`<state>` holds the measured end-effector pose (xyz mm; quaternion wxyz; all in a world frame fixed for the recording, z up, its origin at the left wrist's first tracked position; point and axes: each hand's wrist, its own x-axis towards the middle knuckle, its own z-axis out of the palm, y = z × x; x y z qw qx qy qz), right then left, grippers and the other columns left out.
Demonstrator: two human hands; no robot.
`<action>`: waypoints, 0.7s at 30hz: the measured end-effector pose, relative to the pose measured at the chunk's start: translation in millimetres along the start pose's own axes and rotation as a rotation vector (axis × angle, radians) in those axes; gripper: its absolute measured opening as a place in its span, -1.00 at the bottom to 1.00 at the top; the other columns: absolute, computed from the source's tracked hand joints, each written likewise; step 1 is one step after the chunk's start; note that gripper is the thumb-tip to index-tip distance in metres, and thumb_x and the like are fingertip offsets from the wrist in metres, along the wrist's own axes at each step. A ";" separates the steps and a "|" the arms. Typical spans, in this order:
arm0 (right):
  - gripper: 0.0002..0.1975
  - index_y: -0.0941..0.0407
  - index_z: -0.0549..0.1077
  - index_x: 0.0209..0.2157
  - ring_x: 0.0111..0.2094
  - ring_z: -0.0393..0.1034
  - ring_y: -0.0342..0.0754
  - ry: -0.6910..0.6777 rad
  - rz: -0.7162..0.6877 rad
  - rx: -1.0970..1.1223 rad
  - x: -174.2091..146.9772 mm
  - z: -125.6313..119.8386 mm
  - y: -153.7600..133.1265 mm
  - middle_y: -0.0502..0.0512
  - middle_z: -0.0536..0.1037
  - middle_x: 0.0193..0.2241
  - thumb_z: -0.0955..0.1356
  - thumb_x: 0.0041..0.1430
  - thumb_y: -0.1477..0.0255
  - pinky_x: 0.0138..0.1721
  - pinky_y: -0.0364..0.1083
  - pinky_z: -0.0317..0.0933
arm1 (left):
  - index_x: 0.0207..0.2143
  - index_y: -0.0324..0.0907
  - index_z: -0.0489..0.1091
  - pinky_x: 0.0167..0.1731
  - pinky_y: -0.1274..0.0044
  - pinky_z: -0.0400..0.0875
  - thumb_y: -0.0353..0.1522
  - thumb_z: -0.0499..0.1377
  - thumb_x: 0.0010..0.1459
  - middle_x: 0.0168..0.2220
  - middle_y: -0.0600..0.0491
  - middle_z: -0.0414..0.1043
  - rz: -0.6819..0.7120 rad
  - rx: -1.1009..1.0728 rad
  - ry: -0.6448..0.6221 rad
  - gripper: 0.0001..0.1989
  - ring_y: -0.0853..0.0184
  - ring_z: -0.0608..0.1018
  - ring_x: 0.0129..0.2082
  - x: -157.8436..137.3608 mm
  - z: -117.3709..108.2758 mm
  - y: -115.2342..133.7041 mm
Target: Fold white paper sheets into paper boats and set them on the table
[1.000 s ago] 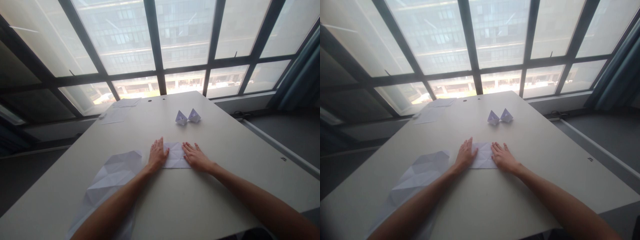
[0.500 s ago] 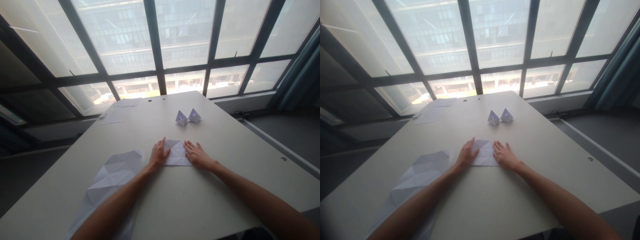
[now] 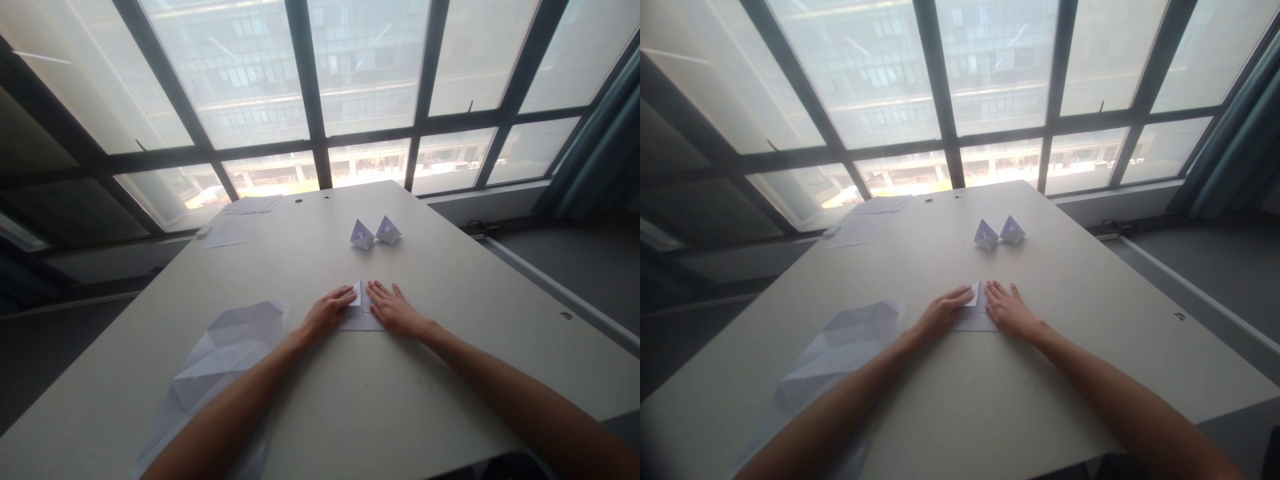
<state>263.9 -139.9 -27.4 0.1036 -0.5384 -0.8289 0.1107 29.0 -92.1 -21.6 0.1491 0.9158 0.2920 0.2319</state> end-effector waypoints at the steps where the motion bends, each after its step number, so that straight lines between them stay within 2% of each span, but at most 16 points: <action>1: -0.40 0.15 -0.10 0.37 0.37 -0.29 0.11 -0.002 0.000 -0.001 0.0 0.1 0.2 0.18 -0.12 0.37 0.02 0.37 0.24 0.27 0.33 -0.38 | 0.16 -0.04 0.34 0.22 0.31 0.25 -0.49 0.02 0.27 0.23 0.06 0.27 0.016 -0.003 -0.020 -0.56 0.23 0.31 0.24 0.1 0.3 -1.0; 6: -0.39 0.17 -0.09 0.36 0.37 -0.30 0.09 -0.013 0.005 -0.022 -0.4 0.1 0.0 0.19 -0.13 0.37 0.00 0.37 0.23 0.27 0.33 -0.37 | 0.17 -0.04 0.33 0.24 0.32 0.20 -0.51 0.00 0.27 0.25 0.09 0.22 0.099 -0.027 -0.089 -0.54 0.26 0.22 0.28 2.3 -2.2 -1.7; 11: -0.40 0.17 -0.09 0.36 0.38 -0.33 0.08 -0.028 0.004 -0.036 -0.7 -1.6 -0.9 0.16 -0.15 0.37 -0.01 0.37 0.26 0.27 0.33 -0.37 | 0.19 -0.03 0.30 0.28 0.31 0.10 -0.52 0.03 0.22 0.28 0.08 0.17 0.129 0.036 -0.155 -0.49 0.27 0.19 0.30 1.6 -8.9 3.4; 16: -0.41 0.17 -0.09 0.36 0.38 -0.33 0.08 -0.038 0.004 -0.041 -1.0 -3.6 -1.8 0.13 -0.15 0.37 0.00 0.36 0.28 0.27 0.34 -0.37 | 0.22 -0.04 0.26 0.29 0.30 0.07 -0.39 0.08 0.24 0.30 0.04 0.12 0.152 0.114 -0.193 -0.51 0.24 0.17 0.31 -1.5 -13.0 9.0; 21: -0.41 0.18 -0.06 0.36 0.38 -0.31 0.10 -0.043 -0.007 -0.025 -1.0 -6.8 -3.5 0.14 -0.13 0.37 0.02 0.35 0.31 0.27 0.35 -0.36 | 0.21 -0.05 0.27 0.29 0.33 0.07 -0.31 0.00 0.33 0.30 0.04 0.13 0.144 0.152 -0.192 -0.59 0.26 0.18 0.31 -1.1 -10.2 10.7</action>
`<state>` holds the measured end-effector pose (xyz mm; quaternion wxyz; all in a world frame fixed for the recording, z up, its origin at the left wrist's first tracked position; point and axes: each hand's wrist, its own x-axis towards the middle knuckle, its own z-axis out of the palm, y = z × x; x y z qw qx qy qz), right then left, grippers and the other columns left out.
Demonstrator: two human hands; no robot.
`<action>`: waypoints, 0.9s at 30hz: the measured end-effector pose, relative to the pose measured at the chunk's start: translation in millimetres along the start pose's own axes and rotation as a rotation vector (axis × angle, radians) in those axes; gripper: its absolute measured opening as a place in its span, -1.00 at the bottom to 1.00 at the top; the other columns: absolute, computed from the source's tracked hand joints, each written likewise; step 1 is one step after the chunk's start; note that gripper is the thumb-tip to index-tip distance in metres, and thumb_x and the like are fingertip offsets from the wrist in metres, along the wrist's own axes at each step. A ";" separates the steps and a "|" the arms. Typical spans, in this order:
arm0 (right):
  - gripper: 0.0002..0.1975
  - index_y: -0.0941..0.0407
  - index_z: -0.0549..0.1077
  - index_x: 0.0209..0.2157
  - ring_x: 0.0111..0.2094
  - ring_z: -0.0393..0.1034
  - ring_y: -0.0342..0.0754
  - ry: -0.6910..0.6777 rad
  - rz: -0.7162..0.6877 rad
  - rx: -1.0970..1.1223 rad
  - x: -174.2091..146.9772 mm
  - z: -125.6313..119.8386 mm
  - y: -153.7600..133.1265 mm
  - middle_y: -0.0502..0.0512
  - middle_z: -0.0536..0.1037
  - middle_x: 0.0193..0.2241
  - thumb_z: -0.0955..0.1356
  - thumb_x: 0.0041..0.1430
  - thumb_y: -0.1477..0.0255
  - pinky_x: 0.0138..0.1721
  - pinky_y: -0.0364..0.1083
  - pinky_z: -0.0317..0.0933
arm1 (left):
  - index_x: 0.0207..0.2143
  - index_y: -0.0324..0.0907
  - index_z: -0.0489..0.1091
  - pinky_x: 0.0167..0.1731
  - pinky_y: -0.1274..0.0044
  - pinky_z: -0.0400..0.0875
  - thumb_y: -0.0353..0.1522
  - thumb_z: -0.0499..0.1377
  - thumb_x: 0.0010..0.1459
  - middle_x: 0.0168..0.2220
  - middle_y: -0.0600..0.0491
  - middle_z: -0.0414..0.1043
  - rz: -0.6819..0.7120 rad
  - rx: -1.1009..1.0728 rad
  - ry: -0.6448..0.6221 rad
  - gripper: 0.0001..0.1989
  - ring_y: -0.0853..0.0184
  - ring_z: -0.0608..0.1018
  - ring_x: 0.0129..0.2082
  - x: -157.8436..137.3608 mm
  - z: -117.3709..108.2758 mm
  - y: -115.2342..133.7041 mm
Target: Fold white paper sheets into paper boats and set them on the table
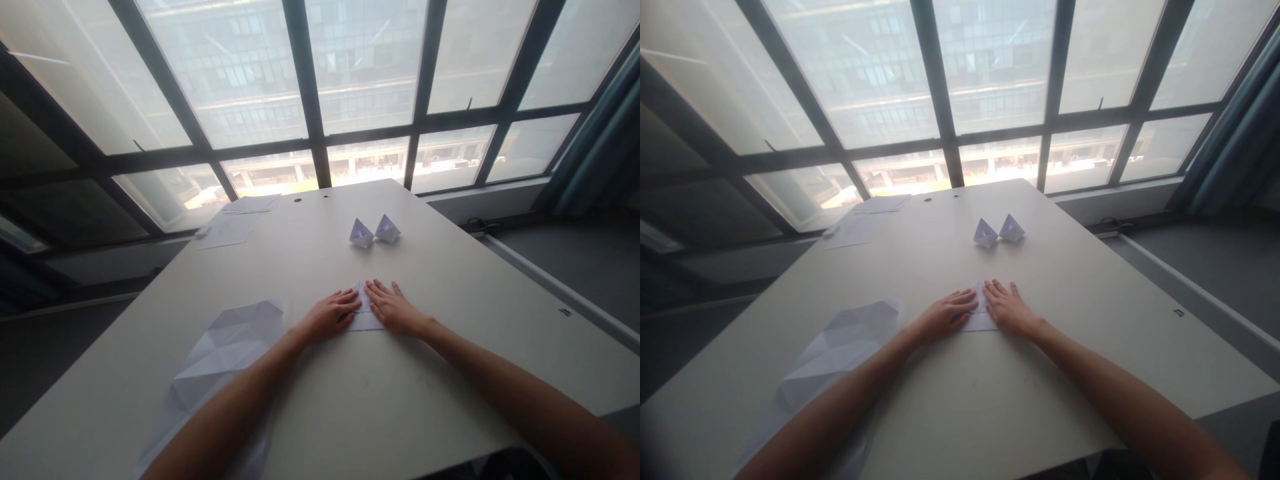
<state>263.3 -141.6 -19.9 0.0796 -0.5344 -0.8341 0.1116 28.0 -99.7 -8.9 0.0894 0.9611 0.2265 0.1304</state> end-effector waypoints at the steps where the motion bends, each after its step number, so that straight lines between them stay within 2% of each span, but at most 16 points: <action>1: -0.41 0.17 -0.06 0.36 0.37 -0.31 0.10 0.000 -0.011 0.007 0.0 -0.7 -0.3 0.14 -0.12 0.37 0.02 0.35 0.32 0.27 0.35 -0.36 | 0.20 -0.05 0.28 0.29 0.34 0.07 -0.31 -0.02 0.34 0.30 0.04 0.13 -0.001 -0.001 0.004 -0.60 0.27 0.18 0.30 0.5 0.6 0.1; 6: -0.41 0.14 -0.04 0.35 0.37 -0.27 0.09 0.020 -0.075 0.036 0.3 -0.5 0.3 0.14 -0.09 0.36 0.06 0.31 0.41 0.28 0.32 -0.32 | 0.21 -0.03 0.26 0.29 0.35 0.07 -0.32 -0.05 0.37 0.30 0.07 0.11 0.009 -0.031 0.027 -0.60 0.30 0.17 0.31 2.0 0.7 1.2; 13: -0.42 0.10 0.00 0.35 0.37 -0.23 0.08 0.046 -0.135 0.076 1.2 1.1 3.5 0.15 0.00 0.35 0.09 0.31 0.44 0.29 0.30 -0.32 | 0.20 0.07 0.27 0.29 0.31 0.06 -0.31 0.04 0.33 0.32 0.10 0.06 0.041 -0.067 0.033 -0.59 0.24 0.17 0.31 2.3 -2.0 1.8; 19: -0.43 0.02 0.20 0.27 0.34 -0.10 0.06 0.065 -0.183 0.142 3.4 -0.6 1.8 0.12 0.16 0.30 0.16 0.22 0.53 0.29 0.27 -0.29 | 0.20 0.06 0.29 0.30 0.32 0.05 -0.30 0.04 0.33 0.32 0.11 0.06 0.021 -0.082 0.038 -0.60 0.25 0.15 0.31 3.1 -0.3 1.9; 24: -0.39 0.25 0.11 0.30 0.33 -0.08 0.09 0.181 0.007 0.138 5.8 8.6 -0.2 0.33 0.12 0.30 0.21 0.27 0.34 0.30 0.16 -0.20 | 0.15 0.08 0.34 0.28 0.33 0.10 -0.29 0.03 0.34 0.30 0.10 0.12 -0.019 -0.076 0.046 -0.64 0.26 0.19 0.30 2.4 3.2 1.2; 27: -0.38 0.26 0.10 0.30 0.34 -0.09 0.10 0.175 0.029 0.145 5.9 10.2 0.7 0.33 0.15 0.29 0.22 0.27 0.31 0.31 0.15 -0.21 | 0.14 0.08 0.35 0.28 0.33 0.11 -0.29 0.05 0.33 0.29 0.11 0.13 -0.019 -0.090 0.058 -0.64 0.26 0.20 0.29 2.1 3.7 1.5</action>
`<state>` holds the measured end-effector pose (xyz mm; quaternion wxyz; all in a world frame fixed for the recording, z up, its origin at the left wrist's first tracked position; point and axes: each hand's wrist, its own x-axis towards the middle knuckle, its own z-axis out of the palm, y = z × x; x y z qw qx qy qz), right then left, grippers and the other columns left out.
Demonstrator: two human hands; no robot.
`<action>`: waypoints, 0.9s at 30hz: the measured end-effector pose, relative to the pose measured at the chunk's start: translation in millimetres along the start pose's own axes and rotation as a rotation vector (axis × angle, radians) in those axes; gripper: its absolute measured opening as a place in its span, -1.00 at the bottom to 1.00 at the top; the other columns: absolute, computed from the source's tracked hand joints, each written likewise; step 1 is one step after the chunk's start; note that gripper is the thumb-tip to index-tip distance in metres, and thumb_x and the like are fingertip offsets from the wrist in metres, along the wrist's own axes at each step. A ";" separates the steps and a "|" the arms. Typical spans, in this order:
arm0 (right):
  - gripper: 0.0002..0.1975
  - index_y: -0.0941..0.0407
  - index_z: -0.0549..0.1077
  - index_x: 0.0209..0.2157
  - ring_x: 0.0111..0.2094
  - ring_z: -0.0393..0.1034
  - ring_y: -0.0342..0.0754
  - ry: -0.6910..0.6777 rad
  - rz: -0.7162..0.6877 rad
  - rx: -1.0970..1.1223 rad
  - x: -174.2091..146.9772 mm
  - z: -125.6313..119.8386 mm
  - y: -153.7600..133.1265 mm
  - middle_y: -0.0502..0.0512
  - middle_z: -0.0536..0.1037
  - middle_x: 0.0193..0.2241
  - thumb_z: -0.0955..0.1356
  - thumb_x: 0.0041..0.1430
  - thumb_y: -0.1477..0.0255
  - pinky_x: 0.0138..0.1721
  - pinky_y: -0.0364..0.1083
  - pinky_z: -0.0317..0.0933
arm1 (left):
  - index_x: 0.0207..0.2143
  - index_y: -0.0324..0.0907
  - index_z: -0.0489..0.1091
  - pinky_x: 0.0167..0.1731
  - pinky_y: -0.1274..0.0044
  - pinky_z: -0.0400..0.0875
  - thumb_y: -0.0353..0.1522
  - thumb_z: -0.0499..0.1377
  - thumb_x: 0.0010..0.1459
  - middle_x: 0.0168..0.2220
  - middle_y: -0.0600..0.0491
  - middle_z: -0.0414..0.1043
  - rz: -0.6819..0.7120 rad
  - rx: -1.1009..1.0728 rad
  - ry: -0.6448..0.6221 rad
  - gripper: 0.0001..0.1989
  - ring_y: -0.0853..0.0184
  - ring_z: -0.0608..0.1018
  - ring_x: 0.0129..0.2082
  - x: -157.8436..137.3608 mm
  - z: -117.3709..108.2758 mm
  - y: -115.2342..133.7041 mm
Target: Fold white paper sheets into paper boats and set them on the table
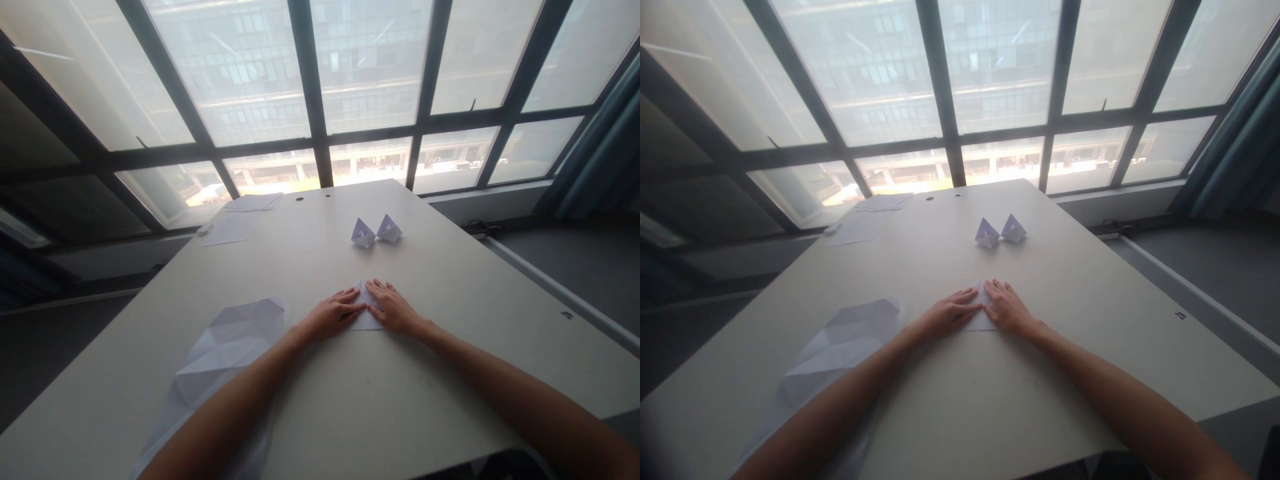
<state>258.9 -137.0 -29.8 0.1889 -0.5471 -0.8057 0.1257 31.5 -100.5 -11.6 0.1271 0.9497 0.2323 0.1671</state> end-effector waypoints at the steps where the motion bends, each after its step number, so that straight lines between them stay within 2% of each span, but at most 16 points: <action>1: -0.39 0.24 0.11 0.30 0.33 -0.08 0.10 -0.004 -0.009 0.010 -0.1 -0.6 0.5 0.31 0.16 0.28 0.22 0.27 0.31 0.31 0.16 -0.21 | 0.14 0.08 0.35 0.28 0.33 0.10 -0.29 0.05 0.33 0.29 0.11 0.13 -0.001 -0.004 0.005 -0.65 0.26 0.20 0.29 0.0 -0.2 0.3; 6: -0.43 0.15 0.16 0.28 0.33 -0.08 0.08 -0.035 -0.045 0.042 -0.5 -5.0 1.7 0.22 0.15 0.30 0.22 0.27 0.32 0.30 0.19 -0.25 | 0.14 0.07 0.35 0.28 0.33 0.09 -0.29 0.04 0.33 0.30 0.09 0.11 0.010 -0.010 -0.001 -0.64 0.25 0.20 0.29 1.0 -2.2 2.1; 14: -0.47 0.06 0.17 0.28 0.35 -0.18 0.17 -0.085 -0.077 -0.020 0.3 -10.0 -0.3 0.16 0.11 0.32 0.19 0.30 0.32 0.26 0.35 -0.32 | 0.19 0.05 0.30 0.28 0.31 0.09 -0.31 0.04 0.33 0.31 0.08 0.09 0.026 0.020 0.000 -0.61 0.25 0.18 0.30 2.2 -1.9 2.9; 19: -0.49 -0.01 0.21 0.26 0.35 -0.18 0.19 -0.089 -0.089 0.001 -0.9 -11.9 -0.9 0.14 0.11 0.32 0.21 0.29 0.33 0.23 0.41 -0.36 | 0.19 0.05 0.30 0.28 0.30 0.07 -0.31 0.03 0.33 0.31 0.06 0.08 0.037 0.022 -0.017 -0.61 0.24 0.16 0.31 1.0 -2.5 0.8; 23: -0.58 -0.07 0.36 0.15 0.33 -0.09 0.20 -0.076 -0.053 0.057 0.0 -13.3 -0.6 0.15 0.21 0.27 0.25 0.27 0.30 0.20 0.47 -0.44 | 0.17 0.08 0.32 0.28 0.31 0.07 -0.32 0.05 0.31 0.30 0.09 0.11 0.050 0.013 -0.049 -0.61 0.25 0.18 0.30 0.7 -8.1 0.2; 27: -0.66 -0.09 0.48 0.03 0.29 0.02 0.21 -0.050 -0.020 0.119 3.6 -14.4 0.5 0.15 0.35 0.18 0.27 0.26 0.29 0.18 0.50 -0.48 | 0.07 0.09 0.39 0.29 0.22 -0.01 -0.37 0.12 0.23 0.25 0.13 0.24 0.024 0.095 -0.080 -0.63 0.22 0.21 0.29 2.0 -13.0 4.1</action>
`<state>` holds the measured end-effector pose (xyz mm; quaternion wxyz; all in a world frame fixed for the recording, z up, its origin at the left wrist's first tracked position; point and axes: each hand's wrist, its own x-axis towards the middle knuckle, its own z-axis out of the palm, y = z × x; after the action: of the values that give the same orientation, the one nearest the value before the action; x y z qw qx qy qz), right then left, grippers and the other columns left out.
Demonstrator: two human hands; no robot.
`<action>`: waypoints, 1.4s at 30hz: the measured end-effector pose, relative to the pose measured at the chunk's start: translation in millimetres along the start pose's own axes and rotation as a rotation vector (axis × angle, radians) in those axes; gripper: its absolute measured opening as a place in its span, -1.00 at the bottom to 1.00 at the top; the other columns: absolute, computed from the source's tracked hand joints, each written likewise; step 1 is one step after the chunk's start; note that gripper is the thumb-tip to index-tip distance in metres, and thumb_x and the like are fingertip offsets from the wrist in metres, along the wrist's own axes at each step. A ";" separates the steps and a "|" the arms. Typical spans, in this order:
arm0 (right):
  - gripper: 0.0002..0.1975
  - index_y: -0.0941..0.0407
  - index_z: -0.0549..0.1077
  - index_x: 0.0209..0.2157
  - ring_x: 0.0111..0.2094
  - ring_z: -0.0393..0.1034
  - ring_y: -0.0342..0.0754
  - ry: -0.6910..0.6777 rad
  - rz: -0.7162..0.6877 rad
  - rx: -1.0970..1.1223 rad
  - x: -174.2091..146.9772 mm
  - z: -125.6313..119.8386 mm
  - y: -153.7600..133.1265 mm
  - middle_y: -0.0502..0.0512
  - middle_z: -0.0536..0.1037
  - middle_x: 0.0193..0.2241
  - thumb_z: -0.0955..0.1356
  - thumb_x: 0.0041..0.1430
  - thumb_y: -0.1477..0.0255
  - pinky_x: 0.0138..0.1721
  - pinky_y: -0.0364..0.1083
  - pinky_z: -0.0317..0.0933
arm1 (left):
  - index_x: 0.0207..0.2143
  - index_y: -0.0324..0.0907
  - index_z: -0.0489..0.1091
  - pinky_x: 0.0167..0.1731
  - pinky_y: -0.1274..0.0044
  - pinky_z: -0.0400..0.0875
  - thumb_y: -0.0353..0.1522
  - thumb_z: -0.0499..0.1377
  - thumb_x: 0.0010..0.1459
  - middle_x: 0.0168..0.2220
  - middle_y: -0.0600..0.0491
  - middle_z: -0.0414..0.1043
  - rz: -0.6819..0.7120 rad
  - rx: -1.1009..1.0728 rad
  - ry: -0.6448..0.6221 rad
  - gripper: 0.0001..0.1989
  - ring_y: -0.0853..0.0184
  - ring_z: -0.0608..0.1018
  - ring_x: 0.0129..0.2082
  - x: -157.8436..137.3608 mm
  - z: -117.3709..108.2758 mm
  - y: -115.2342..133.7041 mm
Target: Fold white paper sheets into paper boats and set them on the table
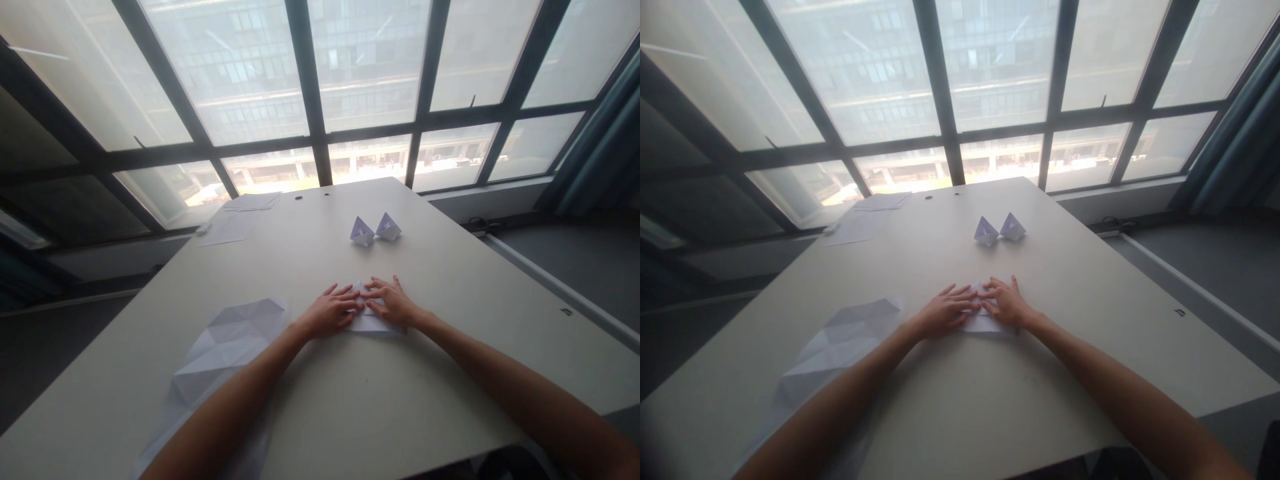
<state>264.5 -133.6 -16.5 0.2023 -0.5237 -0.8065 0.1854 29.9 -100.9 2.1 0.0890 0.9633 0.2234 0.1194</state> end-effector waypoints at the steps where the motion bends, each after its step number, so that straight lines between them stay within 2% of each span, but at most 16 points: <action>1: -0.68 -0.09 0.49 0.02 0.28 0.05 0.21 0.008 -0.001 0.010 0.7 0.2 0.6 0.15 0.38 0.16 0.27 0.25 0.30 0.18 0.50 -0.48 | 0.05 0.08 0.41 0.29 0.21 -0.01 -0.38 0.13 0.21 0.23 0.12 0.27 -0.006 0.020 0.007 -0.64 0.21 0.21 0.29 0.4 -0.2 1.5; 7: -0.67 -0.06 0.49 0.02 0.26 0.09 0.19 0.053 -0.036 0.065 -1.0 3.2 4.9 0.16 0.39 0.15 0.29 0.24 0.34 0.20 0.46 -0.40 | 0.02 -0.06 0.41 0.21 0.34 0.21 -0.45 0.12 0.15 0.22 0.01 0.28 -0.002 0.005 0.041 -0.62 0.21 0.32 0.22 -0.2 5.2 7.9; 15: -0.63 -0.12 0.46 0.06 0.30 0.02 0.16 0.036 -0.072 0.052 -5.1 3.1 6.2 0.13 0.36 0.18 0.27 0.25 0.41 0.21 0.43 -0.45 | 0.23 -0.08 0.21 0.26 0.34 0.14 -0.48 0.04 0.22 0.25 -0.02 0.23 0.019 -0.045 0.049 -0.48 0.23 0.25 0.27 -4.8 8.3 6.1; 19: -0.63 -0.09 0.45 0.06 0.31 0.00 0.16 0.036 -0.064 0.052 -5.5 4.1 7.7 0.13 0.35 0.19 0.29 0.23 0.41 0.22 0.41 -0.45 | 0.25 -0.07 0.19 0.28 0.31 0.09 -0.44 0.01 0.27 0.28 -0.02 0.18 0.052 -0.019 0.028 -0.51 0.19 0.20 0.30 -5.2 8.9 5.8; 25: -0.61 -0.07 0.42 0.10 0.32 -0.08 0.25 0.006 -0.059 0.001 -6.0 6.1 1.7 0.11 0.29 0.22 0.27 0.26 0.42 0.20 0.48 -0.43 | 0.32 -0.09 0.05 0.30 0.27 0.02 -0.37 -0.05 0.34 0.36 -0.05 -0.03 0.039 0.017 -0.045 -0.49 0.19 0.04 0.35 -7.6 6.1 8.8; 31: -0.60 -0.02 0.45 0.08 0.28 0.05 0.21 0.053 -0.098 -0.021 -5.4 12.4 -8.3 0.07 0.41 0.14 0.24 0.25 0.51 0.24 0.42 -0.46 | 0.32 -0.02 0.06 0.31 0.25 -0.03 -0.35 -0.05 0.35 0.38 0.02 -0.14 0.044 0.031 -0.062 -0.50 0.20 -0.02 0.36 -8.4 7.1 9.3; 35: -0.60 0.00 0.44 0.09 0.27 0.11 0.11 0.088 -0.039 0.057 -3.1 10.6 -4.8 0.10 0.45 0.10 0.22 0.27 0.50 0.27 0.33 -0.32 | 0.30 -0.02 0.10 0.31 0.25 -0.03 -0.36 -0.04 0.34 0.38 0.02 -0.11 0.027 0.028 -0.056 -0.51 0.20 0.00 0.36 -8.6 9.2 7.7; 38: -0.59 0.02 0.36 0.17 0.32 -0.01 0.06 0.107 -0.027 0.042 -1.9 5.8 -2.7 0.15 0.32 0.21 0.17 0.35 0.39 0.28 0.27 -0.25 | 0.27 -0.03 0.17 0.30 0.25 -0.01 -0.38 -0.02 0.32 0.37 -0.01 -0.09 0.036 0.020 -0.050 -0.53 0.18 0.03 0.35 -7.5 7.9 8.1; 42: -0.49 -0.02 0.15 0.29 0.37 -0.31 0.11 -0.040 -0.109 -0.130 -0.6 2.3 -5.1 0.13 -0.06 0.36 0.11 0.38 0.18 0.28 0.31 -0.37 | 0.24 -0.03 0.22 0.30 0.28 -0.02 -0.41 0.01 0.29 0.37 0.03 -0.05 0.086 -0.006 -0.031 -0.53 0.22 0.02 0.36 -4.8 3.6 10.7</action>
<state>259.5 -136.3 -15.9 0.1614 -0.4870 -0.8481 0.1320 31.1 -113.0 0.1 0.0900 0.9735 0.1799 0.1087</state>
